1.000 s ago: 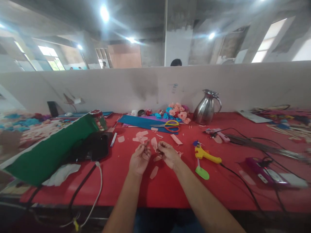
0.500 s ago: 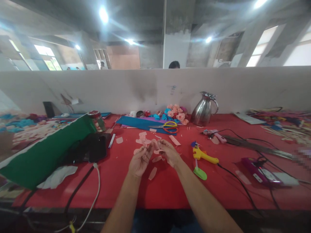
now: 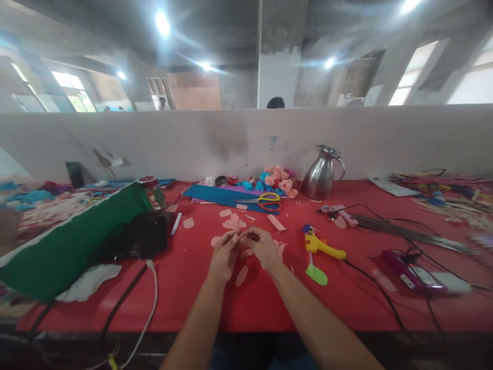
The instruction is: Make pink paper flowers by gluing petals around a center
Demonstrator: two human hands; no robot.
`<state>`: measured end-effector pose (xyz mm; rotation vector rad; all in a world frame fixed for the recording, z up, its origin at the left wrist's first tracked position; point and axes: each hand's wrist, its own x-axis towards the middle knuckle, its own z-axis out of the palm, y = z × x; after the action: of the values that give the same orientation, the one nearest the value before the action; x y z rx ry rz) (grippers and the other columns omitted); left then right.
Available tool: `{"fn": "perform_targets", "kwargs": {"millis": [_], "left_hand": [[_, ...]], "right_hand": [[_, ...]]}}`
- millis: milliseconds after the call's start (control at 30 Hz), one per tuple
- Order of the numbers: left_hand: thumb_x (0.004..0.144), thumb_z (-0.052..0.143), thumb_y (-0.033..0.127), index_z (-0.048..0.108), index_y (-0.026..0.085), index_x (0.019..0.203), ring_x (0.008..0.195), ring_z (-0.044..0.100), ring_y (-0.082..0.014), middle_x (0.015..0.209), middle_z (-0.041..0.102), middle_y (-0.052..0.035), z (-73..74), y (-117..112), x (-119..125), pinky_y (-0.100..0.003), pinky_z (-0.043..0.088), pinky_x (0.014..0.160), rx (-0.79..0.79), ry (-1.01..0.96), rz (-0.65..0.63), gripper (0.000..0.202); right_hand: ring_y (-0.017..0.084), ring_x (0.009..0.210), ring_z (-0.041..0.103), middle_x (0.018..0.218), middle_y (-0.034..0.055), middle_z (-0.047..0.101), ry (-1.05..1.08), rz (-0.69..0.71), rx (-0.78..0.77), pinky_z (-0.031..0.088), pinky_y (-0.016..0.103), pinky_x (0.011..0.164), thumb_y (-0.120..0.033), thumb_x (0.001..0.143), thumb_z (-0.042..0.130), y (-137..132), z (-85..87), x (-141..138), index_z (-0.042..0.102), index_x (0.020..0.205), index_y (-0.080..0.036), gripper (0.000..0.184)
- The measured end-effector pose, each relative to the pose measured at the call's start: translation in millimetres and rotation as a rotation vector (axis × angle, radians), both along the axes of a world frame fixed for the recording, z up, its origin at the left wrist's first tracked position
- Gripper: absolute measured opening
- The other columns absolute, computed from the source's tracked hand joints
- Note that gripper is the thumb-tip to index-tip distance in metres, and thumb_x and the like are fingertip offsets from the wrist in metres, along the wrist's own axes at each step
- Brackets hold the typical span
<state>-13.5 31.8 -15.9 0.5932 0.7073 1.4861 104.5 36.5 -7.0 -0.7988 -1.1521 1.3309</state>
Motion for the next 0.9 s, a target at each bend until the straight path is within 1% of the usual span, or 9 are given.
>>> {"fn": "perform_targets", "kwargs": {"millis": [67, 133, 267, 400, 600, 733, 800, 900], "left_hand": [[0.057, 0.076, 0.014, 0.066, 0.017, 0.074, 0.065, 0.062, -0.0106, 0.072, 0.068, 0.0002, -1.2, -0.5, 2.3, -0.022, 0.049, 0.064, 0.029, 0.017, -0.006, 0.021], [0.057, 0.075, 0.012, 0.065, 0.017, 0.071, 0.066, 0.062, -0.0109, 0.072, 0.067, 0.0001, -1.1, -1.1, 3.8, -0.022, 0.048, 0.067, 0.058, 0.020, -0.027, 0.017], [0.060, 0.074, 0.012, 0.064, 0.016, 0.064, 0.068, 0.062, -0.0104, 0.072, 0.068, -0.0009, 0.3, -2.8, 5.2, -0.023, 0.048, 0.072, 0.078, 0.006, -0.083, 0.012], [0.060, 0.075, 0.013, 0.066, 0.016, 0.068, 0.069, 0.062, -0.0104, 0.075, 0.068, -0.0011, -0.3, -3.5, 5.3, -0.022, 0.049, 0.072, 0.065, 0.000, -0.102, 0.013], [0.058, 0.077, 0.016, 0.067, 0.017, 0.068, 0.070, 0.062, -0.0102, 0.075, 0.068, -0.0003, 0.2, -3.7, 6.4, -0.022, 0.049, 0.074, 0.059, 0.015, -0.073, 0.014], [0.057, 0.079, 0.017, 0.067, 0.016, 0.065, 0.070, 0.062, -0.0112, 0.072, 0.068, -0.0006, 3.9, -5.8, 7.7, -0.023, 0.049, 0.074, 0.082, 0.061, -0.039, 0.015], [0.057, 0.078, 0.019, 0.067, 0.016, 0.065, 0.070, 0.061, -0.0112, 0.072, 0.067, -0.0005, 5.4, -6.9, 8.3, -0.023, 0.049, 0.073, 0.096, 0.088, -0.030, 0.014], [0.058, 0.078, 0.021, 0.067, 0.016, 0.067, 0.071, 0.061, -0.0113, 0.074, 0.068, -0.0007, 5.9, -7.3, 8.9, -0.022, 0.048, 0.072, 0.102, 0.127, -0.025, 0.015]], "right_hand": [[0.016, 0.067, 0.054, 0.070, 0.0002, 0.059, -0.008, -0.057, 0.029, 0.045, 0.027, 0.054, -0.040, 0.061, 0.072, -1.1, -2.4, -4.6, 0.063, 0.072, -0.020, 0.024], [0.015, 0.065, 0.053, 0.068, -0.0012, 0.057, -0.009, -0.101, 0.046, 0.044, 0.027, 0.056, -0.039, 0.063, 0.071, 0.3, -5.1, -6.9, 0.061, 0.071, -0.020, 0.023], [0.012, 0.060, 0.046, 0.062, -0.0046, 0.049, -0.015, -0.204, 0.084, 0.039, 0.024, 0.059, -0.035, 0.062, 0.070, 5.1, -7.8, -6.9, 0.054, 0.064, -0.020, 0.022], [0.011, 0.060, 0.041, 0.061, -0.0057, 0.045, 0.008, -0.187, 0.103, 0.035, 0.023, 0.059, -0.033, 0.064, 0.068, 5.9, -7.1, -6.9, 0.050, 0.062, -0.020, 0.022], [0.011, 0.061, 0.042, 0.063, -0.0059, 0.046, 0.035, -0.173, 0.098, 0.034, 0.024, 0.060, -0.030, 0.063, 0.068, 6.3, -8.9, -7.6, 0.051, 0.066, -0.020, 0.020], [0.011, 0.061, 0.042, 0.064, -0.0066, 0.045, 0.064, -0.214, 0.098, 0.035, 0.023, 0.059, -0.027, 0.060, 0.072, 6.1, -10.5, -7.2, 0.049, 0.069, -0.021, 0.025], [0.011, 0.060, 0.042, 0.064, -0.0065, 0.046, 0.056, -0.237, 0.084, 0.034, 0.023, 0.057, -0.029, 0.060, 0.072, 5.3, -10.4, -7.0, 0.048, 0.068, -0.021, 0.027], [0.011, 0.057, 0.040, 0.060, -0.0066, 0.044, 0.016, -0.311, 0.098, 0.033, 0.023, 0.055, -0.033, 0.062, 0.072, 4.6, -10.7, -6.8, 0.049, 0.065, -0.020, 0.026]]}}
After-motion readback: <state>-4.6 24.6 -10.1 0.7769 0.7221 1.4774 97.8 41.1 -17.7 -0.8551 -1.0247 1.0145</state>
